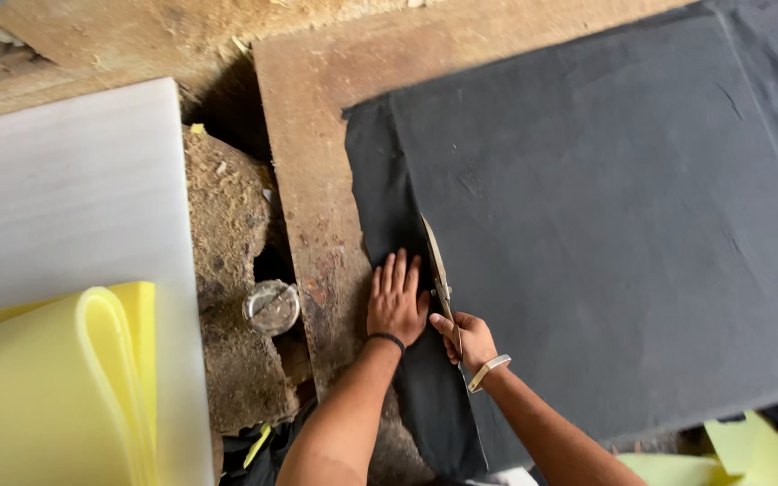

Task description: The person cuts a black fabric sheet using shears, then places a yellow foam sheet on a wooden workbench and applies adhesive with a spray gun. The person lays the cut black fabric over the foam and trims the edges.

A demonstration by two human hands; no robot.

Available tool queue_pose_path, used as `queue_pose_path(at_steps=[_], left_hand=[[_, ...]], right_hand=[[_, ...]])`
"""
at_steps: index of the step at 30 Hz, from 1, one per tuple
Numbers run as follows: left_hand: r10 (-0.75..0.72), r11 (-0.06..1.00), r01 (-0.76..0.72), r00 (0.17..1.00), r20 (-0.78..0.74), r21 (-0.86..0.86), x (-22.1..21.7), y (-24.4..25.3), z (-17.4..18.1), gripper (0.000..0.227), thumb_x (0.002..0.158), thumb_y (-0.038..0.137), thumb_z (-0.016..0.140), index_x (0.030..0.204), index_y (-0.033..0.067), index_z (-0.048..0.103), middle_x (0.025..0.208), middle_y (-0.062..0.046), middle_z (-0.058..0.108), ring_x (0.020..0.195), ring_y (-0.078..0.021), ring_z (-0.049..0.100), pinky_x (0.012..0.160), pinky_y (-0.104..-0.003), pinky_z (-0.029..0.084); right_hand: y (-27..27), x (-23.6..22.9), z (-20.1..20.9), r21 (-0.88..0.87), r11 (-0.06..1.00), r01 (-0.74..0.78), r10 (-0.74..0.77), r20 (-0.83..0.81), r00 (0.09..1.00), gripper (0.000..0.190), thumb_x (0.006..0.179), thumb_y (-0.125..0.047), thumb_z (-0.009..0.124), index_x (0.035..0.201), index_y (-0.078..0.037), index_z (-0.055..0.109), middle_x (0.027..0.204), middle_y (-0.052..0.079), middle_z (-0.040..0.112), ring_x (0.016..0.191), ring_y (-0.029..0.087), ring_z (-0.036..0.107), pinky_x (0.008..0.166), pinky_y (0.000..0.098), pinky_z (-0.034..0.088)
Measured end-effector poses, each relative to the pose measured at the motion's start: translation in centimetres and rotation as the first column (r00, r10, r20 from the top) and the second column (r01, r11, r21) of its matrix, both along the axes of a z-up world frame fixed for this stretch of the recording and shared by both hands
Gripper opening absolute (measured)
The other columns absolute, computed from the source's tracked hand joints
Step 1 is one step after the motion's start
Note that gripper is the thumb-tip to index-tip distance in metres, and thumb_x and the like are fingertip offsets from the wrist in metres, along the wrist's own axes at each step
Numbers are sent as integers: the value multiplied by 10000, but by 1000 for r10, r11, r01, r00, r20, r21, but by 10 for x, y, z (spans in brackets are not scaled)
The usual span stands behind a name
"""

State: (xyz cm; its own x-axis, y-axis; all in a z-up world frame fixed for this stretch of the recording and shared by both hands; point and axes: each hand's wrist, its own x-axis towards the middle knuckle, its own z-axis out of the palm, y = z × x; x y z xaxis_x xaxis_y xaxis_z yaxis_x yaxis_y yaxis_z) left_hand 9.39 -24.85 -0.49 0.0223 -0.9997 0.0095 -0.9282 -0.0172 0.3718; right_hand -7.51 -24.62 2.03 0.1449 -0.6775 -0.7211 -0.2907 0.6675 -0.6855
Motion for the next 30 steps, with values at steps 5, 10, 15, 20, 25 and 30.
queue_pose_path(at_steps=[5,10,15,20,25,30], left_hand=[[-1,996,0,1000,14,88,-1,-1,6,716,940,408,539,1550,91,337,1645,-176,258,1526,-329,221,1235,-493,137],[6,996,-3,999,-37,90,1,-3,0,667,975,410,522,1554,122,356,1640,-183,260,1512,-344,232,1229,-507,141],[19,995,-10,996,-89,103,2,-2,-3,643,982,402,514,1548,131,371,1644,-173,261,1504,-350,248,1226,-514,161],[32,996,-20,991,-132,91,3,-2,3,641,984,387,535,1551,129,383,1646,-165,273,1512,-354,249,1227,-512,164],[39,999,-34,985,-167,32,5,-5,12,626,965,363,576,1530,132,438,1638,-162,323,1505,-356,283,1228,-513,191],[29,998,-39,984,-178,-54,6,-5,14,603,958,340,597,1508,120,479,1620,-165,374,1499,-360,319,1233,-505,221]], right_hand=[[-64,31,6,-33,999,7,-7,21,1000,421,877,-422,758,727,-43,653,543,32,542,432,129,497,401,293,417],[-148,67,8,-55,997,-46,45,-29,999,458,885,-444,760,748,-24,638,549,51,550,424,143,496,410,295,416],[-228,108,7,-81,997,-13,19,71,997,462,870,-442,767,745,-17,638,573,35,553,457,141,518,420,300,438],[-251,122,17,-122,987,-106,105,-15,994,422,893,-413,773,749,-40,640,590,16,550,490,118,513,448,292,443],[-188,72,28,-122,978,-172,167,-48,985,428,905,-427,748,738,-53,623,562,27,515,456,133,475,437,316,390],[-76,-28,34,-19,968,-249,240,-203,949,424,895,-416,747,753,-35,627,560,36,522,452,142,491,428,331,418]])
